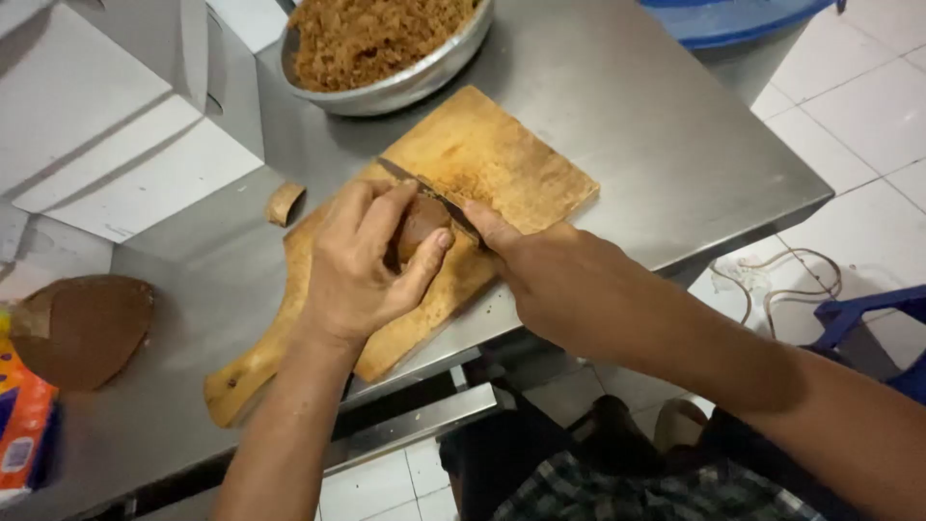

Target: Chopping a block of palm sugar into small pieces on a wooden board using a knife

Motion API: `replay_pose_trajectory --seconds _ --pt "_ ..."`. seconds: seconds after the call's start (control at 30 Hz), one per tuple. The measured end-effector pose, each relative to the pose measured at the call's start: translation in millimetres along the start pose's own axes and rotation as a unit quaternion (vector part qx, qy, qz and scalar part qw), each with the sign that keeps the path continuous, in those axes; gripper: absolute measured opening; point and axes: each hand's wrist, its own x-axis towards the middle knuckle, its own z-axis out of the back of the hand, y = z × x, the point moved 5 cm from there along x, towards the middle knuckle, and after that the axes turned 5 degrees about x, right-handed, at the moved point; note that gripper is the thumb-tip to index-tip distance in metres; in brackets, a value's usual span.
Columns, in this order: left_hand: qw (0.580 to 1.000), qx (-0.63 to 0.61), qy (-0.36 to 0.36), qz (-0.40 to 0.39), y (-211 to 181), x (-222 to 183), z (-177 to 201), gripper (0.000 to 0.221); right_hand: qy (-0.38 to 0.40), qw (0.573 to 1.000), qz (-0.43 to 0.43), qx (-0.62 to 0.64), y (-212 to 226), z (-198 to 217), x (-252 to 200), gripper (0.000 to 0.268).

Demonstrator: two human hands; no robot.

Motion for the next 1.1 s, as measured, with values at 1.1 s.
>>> replay_pose_trajectory --seconds 1.1 --pt "0.989 0.017 0.103 0.106 27.5 -17.2 -20.4 0.046 -0.046 0.997 0.037 -0.053 4.7 -13.2 0.1 0.085"
